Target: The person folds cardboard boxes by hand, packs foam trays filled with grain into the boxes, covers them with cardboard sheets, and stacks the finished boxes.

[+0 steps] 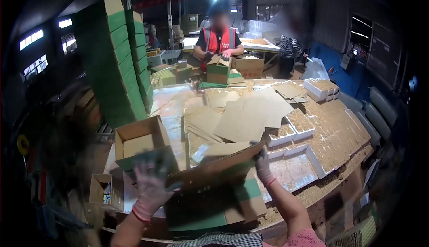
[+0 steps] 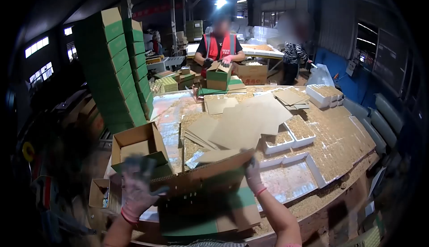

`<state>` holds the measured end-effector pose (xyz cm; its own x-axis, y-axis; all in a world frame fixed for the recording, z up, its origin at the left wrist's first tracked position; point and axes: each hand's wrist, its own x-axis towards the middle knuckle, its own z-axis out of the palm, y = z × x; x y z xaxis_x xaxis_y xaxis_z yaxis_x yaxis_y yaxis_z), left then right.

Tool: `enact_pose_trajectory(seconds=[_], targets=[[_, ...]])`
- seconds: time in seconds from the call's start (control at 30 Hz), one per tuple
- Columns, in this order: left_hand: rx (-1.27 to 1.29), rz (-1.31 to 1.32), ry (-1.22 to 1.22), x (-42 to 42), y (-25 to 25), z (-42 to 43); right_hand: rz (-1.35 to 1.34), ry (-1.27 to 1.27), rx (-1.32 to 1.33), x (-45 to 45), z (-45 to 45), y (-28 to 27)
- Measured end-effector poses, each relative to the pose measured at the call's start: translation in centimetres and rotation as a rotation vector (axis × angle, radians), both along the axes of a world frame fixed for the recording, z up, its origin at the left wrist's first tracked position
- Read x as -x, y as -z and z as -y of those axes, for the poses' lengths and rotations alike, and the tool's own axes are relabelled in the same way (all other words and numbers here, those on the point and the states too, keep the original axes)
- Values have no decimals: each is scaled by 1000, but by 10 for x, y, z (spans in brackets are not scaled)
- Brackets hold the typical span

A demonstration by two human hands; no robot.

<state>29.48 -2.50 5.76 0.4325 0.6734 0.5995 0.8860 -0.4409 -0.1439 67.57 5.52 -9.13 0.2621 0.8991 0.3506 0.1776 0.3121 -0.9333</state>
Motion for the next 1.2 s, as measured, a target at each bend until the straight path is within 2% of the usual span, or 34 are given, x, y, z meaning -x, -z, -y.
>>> enact_pose_trajectory(seconds=[0.03,0.07,0.1,0.13,0.17,0.2,0.23,0.27,0.3,0.33,0.4,0.43,0.47,0.53,0.57,0.6,0.63,0.67,0.7,0.73,0.77,0.8,0.83,0.87,0.9,0.93,0.97,1.0,1.07,1.1,1.13,1.2], targets=[[275,-220,11,-4,-6,-5,19,-4,-60,-1,3,0],[262,-213,3,-4,-7,-12,40,-11,-124,-1,4,-8],[449,-107,34,0,-5,-20,183,188,-334,18,16,-42],[640,-6,68,3,-6,-25,452,254,-403,33,33,-84],[628,-66,90,4,-11,-26,724,319,-467,45,46,-111],[764,-71,37,6,-12,-33,1008,131,-445,55,49,-113],[816,-87,132,22,-6,-49,1214,-129,-373,69,56,-114],[866,-105,228,34,-4,-62,1366,98,-458,81,60,-95],[953,31,25,21,-29,-53,1301,53,-561,75,70,-82],[936,33,21,16,-35,-56,1242,11,-676,64,73,-76],[885,-110,-102,11,-40,-58,911,-276,-663,55,96,-92],[852,-8,-43,17,-38,-66,840,-461,-660,46,95,-111],[847,-18,-48,15,-44,-63,703,-598,-710,33,87,-112],[1313,566,-138,4,-47,-51,374,-714,-632,25,82,-130],[928,255,-43,6,2,-52,540,-687,-641,31,65,-123],[802,379,13,-14,11,-37,808,-748,-533,46,64,-126],[445,436,193,-38,8,-26,1058,-768,-399,62,63,-105],[379,327,432,-57,5,-26,1298,-777,-247,75,62,-66],[309,222,667,-73,4,-26,1410,-712,-415,71,55,-32],[329,119,985,-86,17,-27,1035,-658,-454,69,42,-43],[126,-64,1134,-109,12,-12,660,-595,-482,66,24,-63],[185,-197,1189,-135,30,-24,990,-250,-724,60,6,-107],[578,60,1228,-151,70,-19,1249,207,-915,55,-13,-151],[516,135,1154,-156,79,-18,1054,349,-737,55,-34,-176],[526,110,1152,-158,77,-18,1121,435,-557,45,-57,-170],[531,72,1153,-156,71,-23,1121,449,-545,38,-61,-142],[660,-11,1163,-146,76,-27,1273,264,-339,36,-55,-103],[657,-26,1180,-134,73,-32,1332,167,-230,41,-35,-90],[1141,-302,1203,-113,72,-34,1365,61,-104,54,18,-85],[1282,-156,1295,-112,64,-26,1374,57,-93,53,23,-78],[1420,-63,1174,-115,55,-12,1322,-54,24,54,31,-70],[694,-532,764,-129,8,15,1274,-155,141,45,26,-63]])
